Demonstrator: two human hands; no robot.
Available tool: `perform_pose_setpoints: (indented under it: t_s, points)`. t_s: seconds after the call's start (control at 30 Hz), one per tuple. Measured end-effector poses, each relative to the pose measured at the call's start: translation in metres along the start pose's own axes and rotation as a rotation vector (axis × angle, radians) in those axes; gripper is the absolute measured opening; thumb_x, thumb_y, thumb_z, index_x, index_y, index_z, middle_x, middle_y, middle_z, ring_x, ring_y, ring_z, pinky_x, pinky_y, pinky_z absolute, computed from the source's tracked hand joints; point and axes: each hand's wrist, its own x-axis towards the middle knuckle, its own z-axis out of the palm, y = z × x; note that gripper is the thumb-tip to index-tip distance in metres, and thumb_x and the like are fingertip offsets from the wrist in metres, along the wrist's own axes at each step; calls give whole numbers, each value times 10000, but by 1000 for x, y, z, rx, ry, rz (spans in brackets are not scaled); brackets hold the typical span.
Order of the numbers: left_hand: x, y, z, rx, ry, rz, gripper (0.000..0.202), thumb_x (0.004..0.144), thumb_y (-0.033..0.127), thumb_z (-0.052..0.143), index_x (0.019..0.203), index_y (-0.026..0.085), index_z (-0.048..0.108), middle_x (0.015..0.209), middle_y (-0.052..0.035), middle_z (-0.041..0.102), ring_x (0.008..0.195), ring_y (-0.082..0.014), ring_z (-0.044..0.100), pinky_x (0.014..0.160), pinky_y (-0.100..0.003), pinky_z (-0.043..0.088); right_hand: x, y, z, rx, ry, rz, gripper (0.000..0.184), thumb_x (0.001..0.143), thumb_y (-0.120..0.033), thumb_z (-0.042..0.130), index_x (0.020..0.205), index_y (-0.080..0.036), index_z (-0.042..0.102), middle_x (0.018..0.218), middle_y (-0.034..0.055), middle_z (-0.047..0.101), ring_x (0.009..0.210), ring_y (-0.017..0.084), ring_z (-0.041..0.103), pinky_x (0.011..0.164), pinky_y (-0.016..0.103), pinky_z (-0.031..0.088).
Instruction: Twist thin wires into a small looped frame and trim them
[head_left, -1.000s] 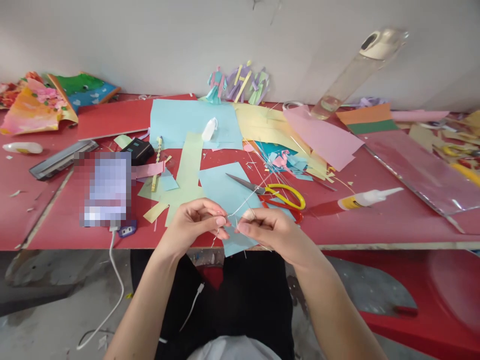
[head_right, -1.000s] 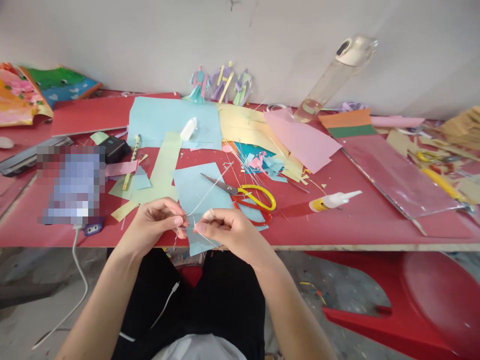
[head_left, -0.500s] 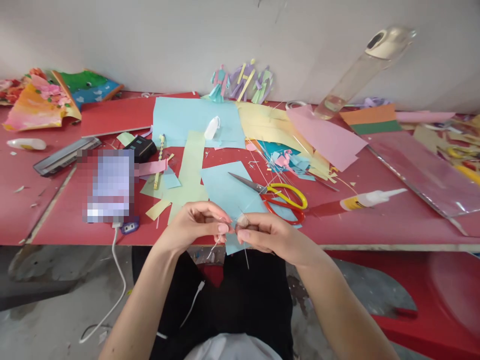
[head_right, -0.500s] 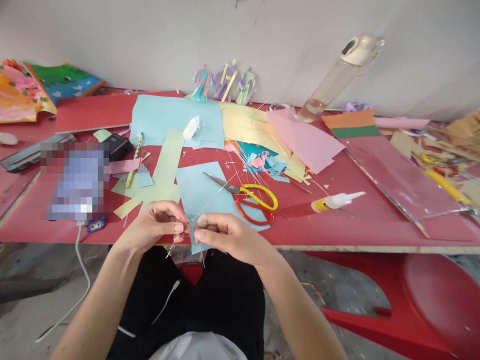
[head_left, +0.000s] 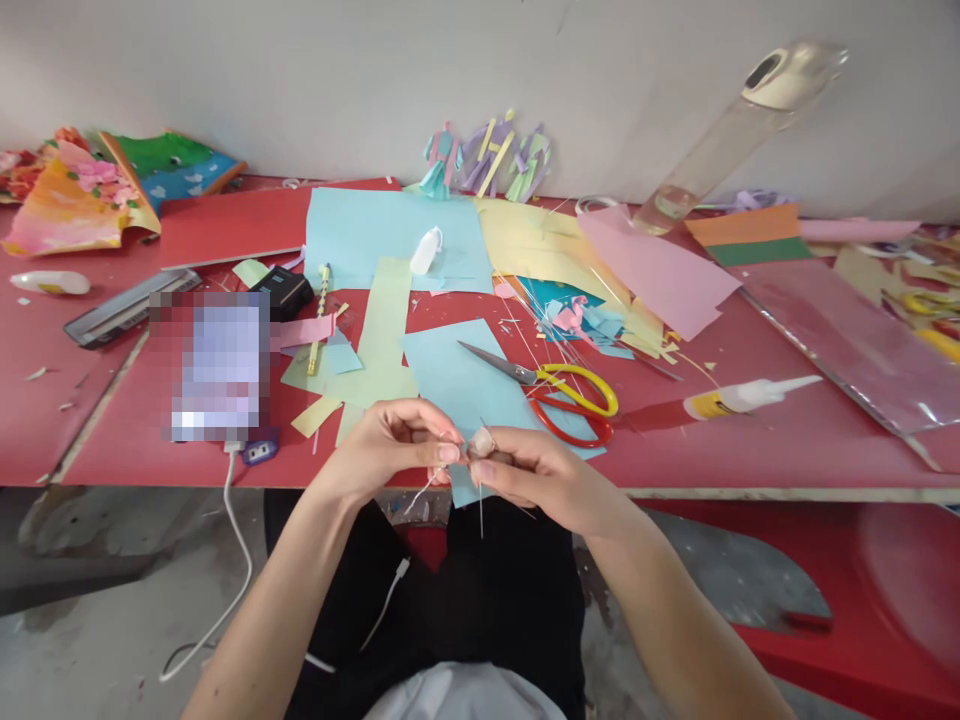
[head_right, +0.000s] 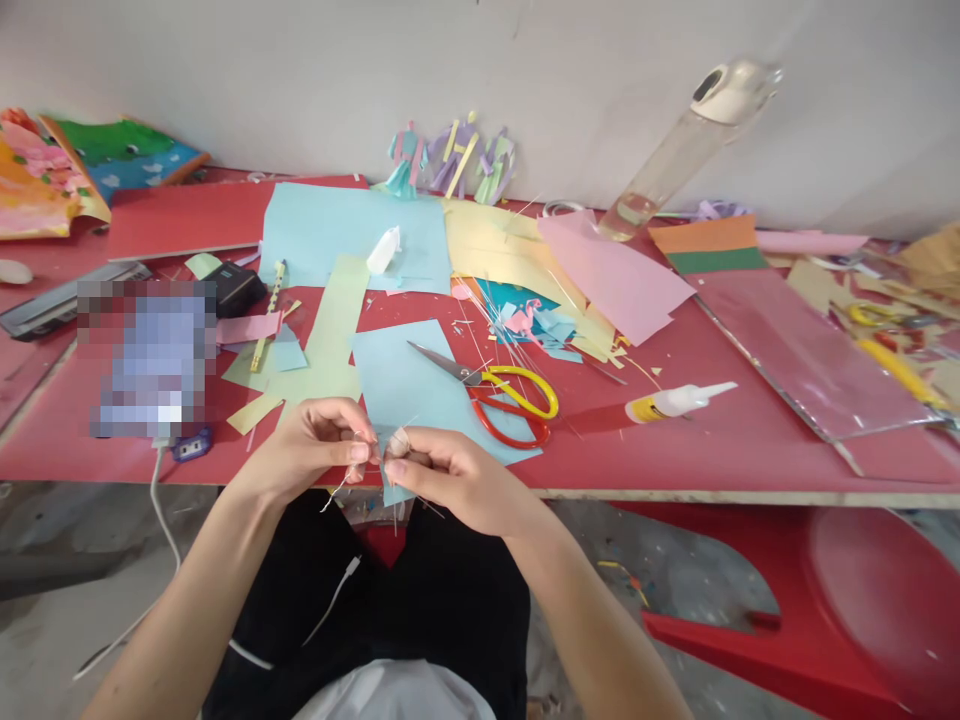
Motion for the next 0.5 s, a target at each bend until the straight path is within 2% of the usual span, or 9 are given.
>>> perform_pose_setpoints:
  t_s: [0.2,0.5]
  points:
    - [0,1,2,28,-11,-30,199,609,199,872,671,131,696,579,7,661,461,-82,604,477,-182,530,-6,-7,0,-119,42,30,363,917,-460,532,698,-197,409,606,-72,268,516,74,227,477,241,191]
    - [0,-1,5,98,19,-42,230,610,239,873,680,133,681,545,0,654,474,-96,618,473,-183,522,-10,-6,-1,-312,81,76,320,940,-437,483,734,-195,447,641,-48,311,579,102,275,523,252,232]
